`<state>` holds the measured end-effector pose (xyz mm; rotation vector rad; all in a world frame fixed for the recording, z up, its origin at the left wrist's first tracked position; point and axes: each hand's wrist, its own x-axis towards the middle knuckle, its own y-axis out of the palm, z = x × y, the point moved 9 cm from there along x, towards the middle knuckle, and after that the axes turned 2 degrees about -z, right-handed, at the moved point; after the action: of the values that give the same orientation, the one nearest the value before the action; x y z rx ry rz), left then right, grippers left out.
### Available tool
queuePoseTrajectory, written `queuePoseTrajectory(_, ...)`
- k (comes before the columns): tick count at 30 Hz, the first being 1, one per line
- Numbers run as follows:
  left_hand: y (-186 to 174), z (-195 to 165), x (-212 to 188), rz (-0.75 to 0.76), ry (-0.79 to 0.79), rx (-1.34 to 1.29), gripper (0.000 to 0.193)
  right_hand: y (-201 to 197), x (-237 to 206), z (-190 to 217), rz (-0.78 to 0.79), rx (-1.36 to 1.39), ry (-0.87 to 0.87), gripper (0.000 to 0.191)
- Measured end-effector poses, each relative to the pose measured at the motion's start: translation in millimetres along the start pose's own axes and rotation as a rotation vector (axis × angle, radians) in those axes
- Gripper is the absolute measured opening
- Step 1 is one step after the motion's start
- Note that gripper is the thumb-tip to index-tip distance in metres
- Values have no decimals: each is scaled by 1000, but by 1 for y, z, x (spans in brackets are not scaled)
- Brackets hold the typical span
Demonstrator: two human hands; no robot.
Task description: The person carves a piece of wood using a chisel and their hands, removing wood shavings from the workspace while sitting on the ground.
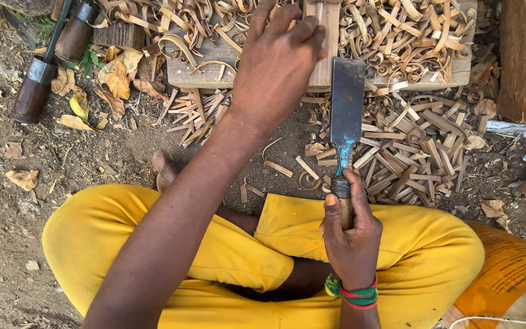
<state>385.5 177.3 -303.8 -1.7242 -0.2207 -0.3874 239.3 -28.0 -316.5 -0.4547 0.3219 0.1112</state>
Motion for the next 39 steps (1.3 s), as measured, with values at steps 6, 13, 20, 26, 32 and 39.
queuePoseTrajectory(6, -8, 3, -2, 2, -57, -47, 34, -3, -2, 15, -14, -135, -130, 50)
queuePoseTrajectory(13, -4, 1, 2, 56, -53, 128, 45, -8, -4, 35, -82, -321, -176, 44)
queuePoseTrajectory(20, 1, 0, 0, 50, -88, 78, 44, 0, -2, 56, -76, -391, -207, 42)
queuePoseTrajectory(26, -5, -1, 0, -4, -107, 64, 44, 5, -5, 66, -73, -389, -230, 41)
queuePoseTrajectory(32, 1, -2, -5, 4, -121, 32, 43, 8, -1, 69, -35, -404, -181, 42)
queuePoseTrajectory(39, -32, -1, 5, -8, -123, -97, 40, 9, -1, 83, -3, -478, -169, 44)
